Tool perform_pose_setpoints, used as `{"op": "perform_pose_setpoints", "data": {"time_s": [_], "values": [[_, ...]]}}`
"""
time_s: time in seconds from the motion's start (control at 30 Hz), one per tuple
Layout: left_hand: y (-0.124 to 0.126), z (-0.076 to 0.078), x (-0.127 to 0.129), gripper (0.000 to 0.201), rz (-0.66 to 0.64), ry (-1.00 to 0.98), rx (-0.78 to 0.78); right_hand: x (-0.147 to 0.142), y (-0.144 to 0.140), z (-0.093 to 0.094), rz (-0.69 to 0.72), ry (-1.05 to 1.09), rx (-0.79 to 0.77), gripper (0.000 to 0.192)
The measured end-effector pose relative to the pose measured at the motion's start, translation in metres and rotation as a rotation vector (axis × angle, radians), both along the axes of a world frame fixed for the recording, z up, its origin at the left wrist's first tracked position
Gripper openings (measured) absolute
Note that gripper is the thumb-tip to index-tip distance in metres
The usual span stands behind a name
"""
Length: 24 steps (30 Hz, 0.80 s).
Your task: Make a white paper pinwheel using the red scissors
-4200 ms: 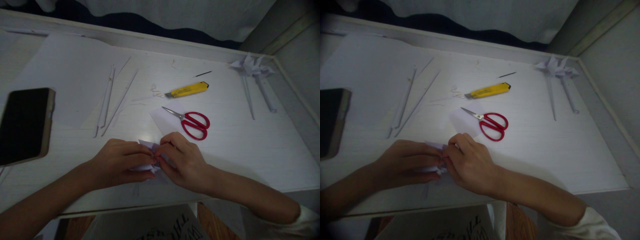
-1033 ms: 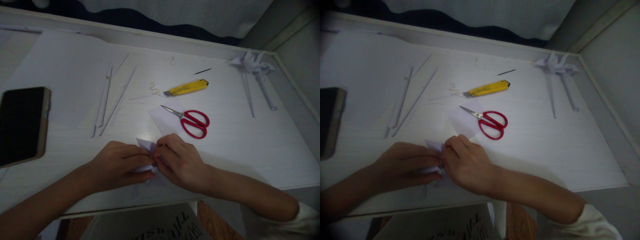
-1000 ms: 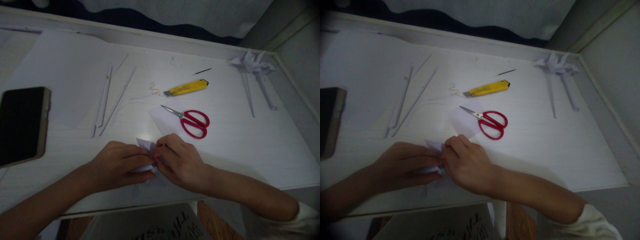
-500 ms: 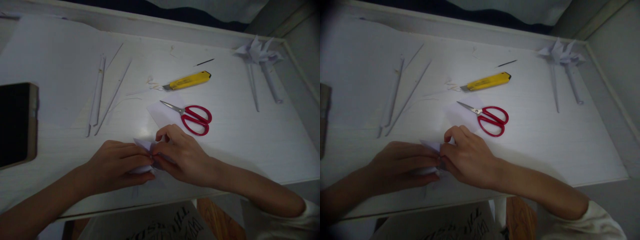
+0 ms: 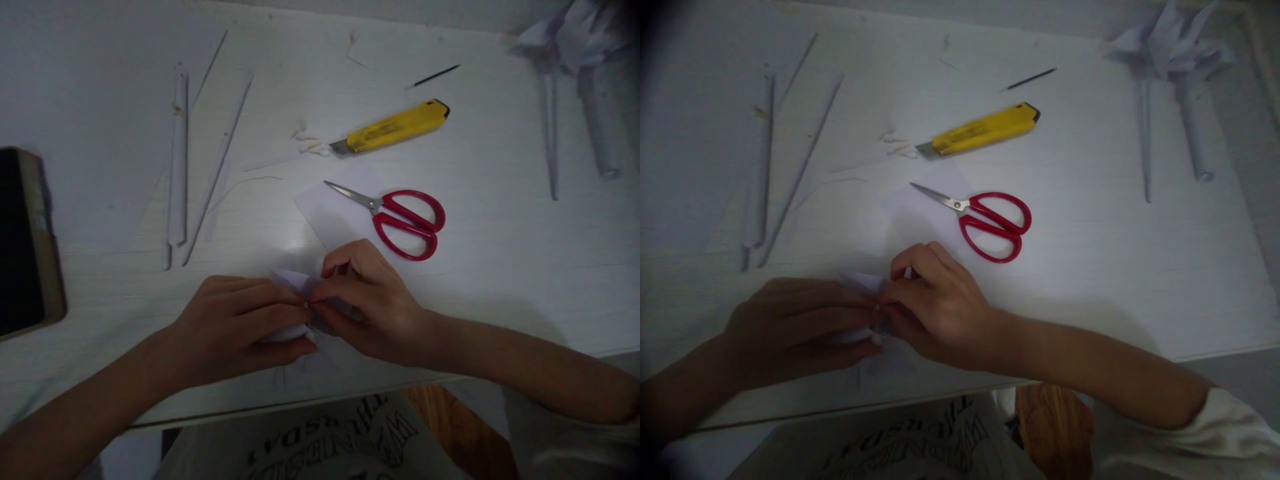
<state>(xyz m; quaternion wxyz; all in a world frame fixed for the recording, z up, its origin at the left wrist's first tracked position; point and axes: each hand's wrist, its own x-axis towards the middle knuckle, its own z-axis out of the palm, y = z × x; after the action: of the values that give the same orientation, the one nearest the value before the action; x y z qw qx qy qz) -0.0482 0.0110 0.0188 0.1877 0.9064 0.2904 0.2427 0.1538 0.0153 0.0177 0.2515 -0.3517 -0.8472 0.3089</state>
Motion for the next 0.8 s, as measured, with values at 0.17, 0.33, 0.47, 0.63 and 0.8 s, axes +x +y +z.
{"op": "perform_pose_setpoints", "data": {"time_s": [0.17, 0.33, 0.47, 0.63, 0.8], "values": [[0.0045, 0.0019, 0.0038, 0.017, 0.004, -0.008, -0.016, 0.0004, 0.001, -0.0016, -0.017, 0.038, -0.011, 0.008], [0.0053, 0.0026, 0.0053, 0.017, -0.005, 0.005, 0.016, 0.0003, 0.0012, -0.0014, -0.013, 0.013, -0.026, 0.009], [0.0062, 0.0039, 0.0056, 0.017, -0.011, 0.002, 0.009, 0.0002, 0.0016, -0.0009, -0.003, -0.004, -0.022, 0.01], [0.0069, 0.0057, 0.0073, 0.018, -0.016, 0.007, -0.029, -0.0002, 0.0029, 0.0012, 0.019, -0.024, -0.006, 0.01], [0.0069, 0.0062, 0.0085, 0.017, -0.019, 0.014, -0.038, -0.0014, 0.0028, 0.0015, 0.02, -0.034, 0.044, 0.01]]}}
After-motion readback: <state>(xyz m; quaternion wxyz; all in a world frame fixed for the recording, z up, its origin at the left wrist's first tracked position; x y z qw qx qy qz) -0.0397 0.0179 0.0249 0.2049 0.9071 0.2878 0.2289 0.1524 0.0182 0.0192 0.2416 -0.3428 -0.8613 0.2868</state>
